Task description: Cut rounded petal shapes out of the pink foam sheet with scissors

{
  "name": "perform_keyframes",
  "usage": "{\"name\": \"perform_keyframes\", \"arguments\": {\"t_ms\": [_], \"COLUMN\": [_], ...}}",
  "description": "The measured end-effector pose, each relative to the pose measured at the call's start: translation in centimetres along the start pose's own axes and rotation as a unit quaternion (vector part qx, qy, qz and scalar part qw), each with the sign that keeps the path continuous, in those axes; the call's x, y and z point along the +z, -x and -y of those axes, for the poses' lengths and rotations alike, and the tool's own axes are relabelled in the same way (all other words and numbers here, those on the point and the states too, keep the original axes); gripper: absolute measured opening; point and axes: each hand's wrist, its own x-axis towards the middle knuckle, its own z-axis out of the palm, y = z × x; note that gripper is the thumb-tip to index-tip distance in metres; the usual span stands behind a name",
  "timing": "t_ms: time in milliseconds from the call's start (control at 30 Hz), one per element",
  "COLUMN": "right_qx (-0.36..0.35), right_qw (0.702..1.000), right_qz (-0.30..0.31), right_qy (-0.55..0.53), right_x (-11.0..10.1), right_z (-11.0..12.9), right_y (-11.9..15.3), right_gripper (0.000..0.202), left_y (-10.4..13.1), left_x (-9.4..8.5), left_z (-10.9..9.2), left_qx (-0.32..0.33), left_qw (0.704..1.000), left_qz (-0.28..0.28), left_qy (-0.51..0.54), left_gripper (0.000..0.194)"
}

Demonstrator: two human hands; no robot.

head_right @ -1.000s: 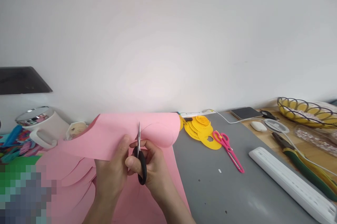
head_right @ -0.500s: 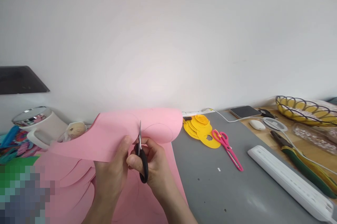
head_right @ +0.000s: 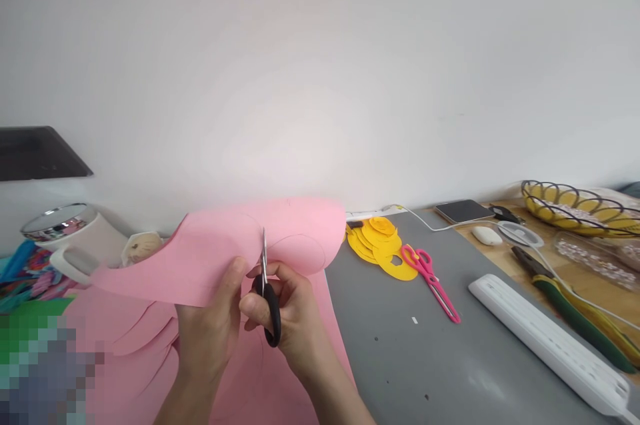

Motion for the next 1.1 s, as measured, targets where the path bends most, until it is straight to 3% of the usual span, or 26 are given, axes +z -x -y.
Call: {"name": "perform_keyframes", "arguments": {"t_ms": [200, 333, 567, 767, 900, 1100], "right_qx": [0.004, 0.013, 0.020, -0.020, -0.035, -0.026], "right_qw": [1.000, 1.000, 1.000, 1.000, 0.999, 0.999], "right_qz": [0.002, -0.007, 0.006, -0.010, -0.020, -0.028], "right_qy": [0.015, 0.021, 0.006, -0.005, 0.003, 0.012], "right_x": [-0.1, 0.1, 0.8, 0.4, 0.2, 0.2], "right_z": [-0.1, -0.1, 0.1, 0.0, 0.1, 0.3], "right_y": [0.1, 0.2, 0.4, 0.0, 0.0, 0.0], "right_gripper": [0.037, 0.038, 0.035, 0.039, 0.040, 0.042], "left_y": [0.1, 0.1, 0.9, 1.0, 0.7, 0.9], "left_x": [0.2, 0.2, 0.6, 0.9, 0.6, 0.7], "left_z": [-0.4, -0.6, -1.6, -0.9, 0.2, 0.1], "left_qx": [-0.024, -0.015, -0.104, -0.027, 0.010, 0.010], "left_qw": [0.999, 0.997, 0.992, 0.997, 0.998, 0.998], "left_qz": [-0.003, -0.049, -0.066, -0.072, -0.060, -0.051], "left_qy": [0.032, 0.049, -0.019, 0.027, 0.031, 0.030], "left_gripper": [0.026, 0.025, 0.033, 0.025, 0.043, 0.037]}}
